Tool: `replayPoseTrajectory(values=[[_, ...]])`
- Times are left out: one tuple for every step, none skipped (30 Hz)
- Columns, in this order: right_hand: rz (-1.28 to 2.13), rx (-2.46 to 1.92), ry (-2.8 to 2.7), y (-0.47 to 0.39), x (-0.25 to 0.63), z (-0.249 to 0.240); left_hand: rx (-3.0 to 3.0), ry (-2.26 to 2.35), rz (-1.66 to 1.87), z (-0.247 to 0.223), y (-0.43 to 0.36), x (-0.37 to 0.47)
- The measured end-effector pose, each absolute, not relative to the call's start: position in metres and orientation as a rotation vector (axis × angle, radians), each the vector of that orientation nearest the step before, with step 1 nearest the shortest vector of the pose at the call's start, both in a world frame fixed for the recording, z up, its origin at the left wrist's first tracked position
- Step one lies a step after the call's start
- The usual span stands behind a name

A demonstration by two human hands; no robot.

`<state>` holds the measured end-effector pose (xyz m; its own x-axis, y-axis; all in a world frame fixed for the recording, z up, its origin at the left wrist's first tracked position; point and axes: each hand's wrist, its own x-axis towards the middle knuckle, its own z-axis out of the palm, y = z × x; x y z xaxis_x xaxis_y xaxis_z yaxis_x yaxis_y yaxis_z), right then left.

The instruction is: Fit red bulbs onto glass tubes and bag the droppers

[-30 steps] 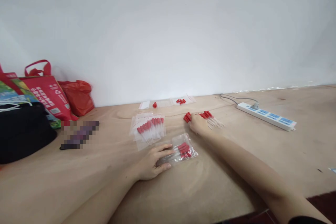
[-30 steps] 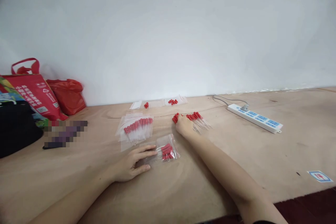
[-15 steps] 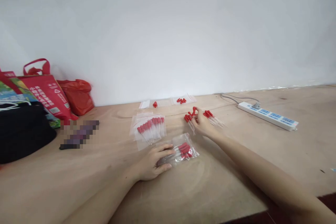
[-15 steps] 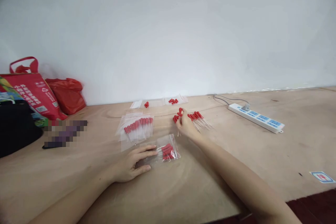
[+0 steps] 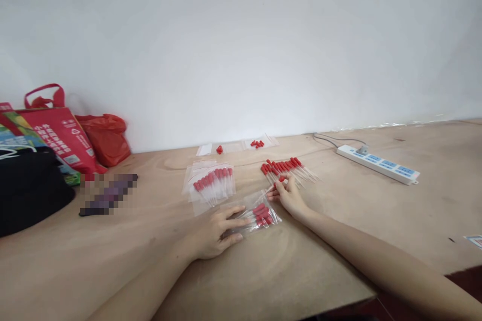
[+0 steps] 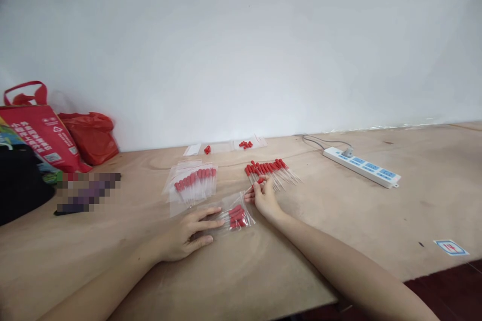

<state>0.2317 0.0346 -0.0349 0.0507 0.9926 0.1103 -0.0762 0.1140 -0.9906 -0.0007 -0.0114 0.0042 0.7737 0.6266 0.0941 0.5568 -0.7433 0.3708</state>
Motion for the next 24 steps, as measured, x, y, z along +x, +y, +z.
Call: replayPoseTrajectory(values=[[1.167, -1.077, -1.135, 0.0337, 0.2308, -0.0349, 2.659, 0.910, 0.303, 0.0041, -0.0115, -0.0009], [1.197, -1.068, -1.097, 0.0324, 0.2303, -0.0346, 2.669, 0.909, 0.301, 0.0043, -0.0118, -0.0009], [1.218, -1.067, -1.076, 0.0310, 0.2301, -0.0342, 2.673, 0.910, 0.298, 0.0045, -0.0122, -0.0009], [1.230, -1.077, -1.095, 0.0296, 0.2300, -0.0338, 2.670, 0.914, 0.296, 0.0047, -0.0126, -0.0008], [1.232, -1.089, -1.131, 0.0285, 0.2302, -0.0336, 2.661, 0.921, 0.291, 0.0049, -0.0130, -0.0006], [1.228, -1.099, -1.175, 0.0277, 0.2305, -0.0335, 2.650, 0.930, 0.292, 0.0050, -0.0133, -0.0003], [1.220, -1.107, -1.225, 0.0273, 0.2309, -0.0338, 2.640, 0.940, 0.297, 0.0050, -0.0135, 0.0000], [1.206, -1.111, -1.278, 0.0273, 0.2313, -0.0345, 2.633, 0.949, 0.301, 0.0047, -0.0136, 0.0002], [1.186, -1.114, -1.331, 0.0276, 0.2318, -0.0354, 2.629, 0.954, 0.301, 0.0043, -0.0135, 0.0003], [1.156, -1.121, -1.385, 0.0281, 0.2323, -0.0366, 2.626, 0.955, 0.298, 0.0038, -0.0133, 0.0004], [1.112, -1.136, -1.440, 0.0285, 0.2327, -0.0377, 2.625, 0.953, 0.295, 0.0033, -0.0131, 0.0004], [1.056, -1.154, -1.494, 0.0288, 0.2332, -0.0385, 2.624, 0.948, 0.294, 0.0028, -0.0128, 0.0003], [0.995, -1.169, -1.544, 0.0288, 0.2335, -0.0390, 2.623, 0.942, 0.293, 0.0024, -0.0127, 0.0001], [0.944, -1.173, -1.593, 0.0285, 0.2336, -0.0390, 2.622, 0.937, 0.296, 0.0021, -0.0126, 0.0000], [0.918, -1.161, -1.640, 0.0279, 0.2336, -0.0386, 2.620, 0.935, 0.300, 0.0021, -0.0125, -0.0001], [0.930, -1.131, -1.683, 0.0271, 0.2334, -0.0378, 2.617, 0.936, 0.301, 0.0022, -0.0126, -0.0001], [0.982, -1.089, -1.718, 0.0263, 0.2329, -0.0368, 2.613, 0.938, 0.298, 0.0025, -0.0128, -0.0001], [1.056, -1.045, -1.742, 0.0256, 0.2324, -0.0360, 2.610, 0.941, 0.292, 0.0029, -0.0130, 0.0000], [1.128, -1.011, -1.750, 0.0253, 0.2318, -0.0354, 2.607, 0.942, 0.284, 0.0033, -0.0133, 0.0001], [1.177, -0.998, -1.746, 0.0254, 0.2312, -0.0353, 2.605, 0.939, 0.279, 0.0035, -0.0134, 0.0001], [1.191, -1.015, -1.729, 0.0260, 0.2308, -0.0356, 2.606, 0.932, 0.280, 0.0036, -0.0135, 0.0002], [1.168, -1.061, -1.704, 0.0270, 0.2306, -0.0363, 2.608, 0.921, 0.289, 0.0034, -0.0134, 0.0001], [1.112, -1.123, -1.674, 0.0283, 0.2307, -0.0371, 2.612, 0.909, 0.307, 0.0030, -0.0132, 0.0000], [1.045, -1.181, -1.640, 0.0297, 0.2312, -0.0377, 2.615, 0.895, 0.326, 0.0025, -0.0130, -0.0001]])
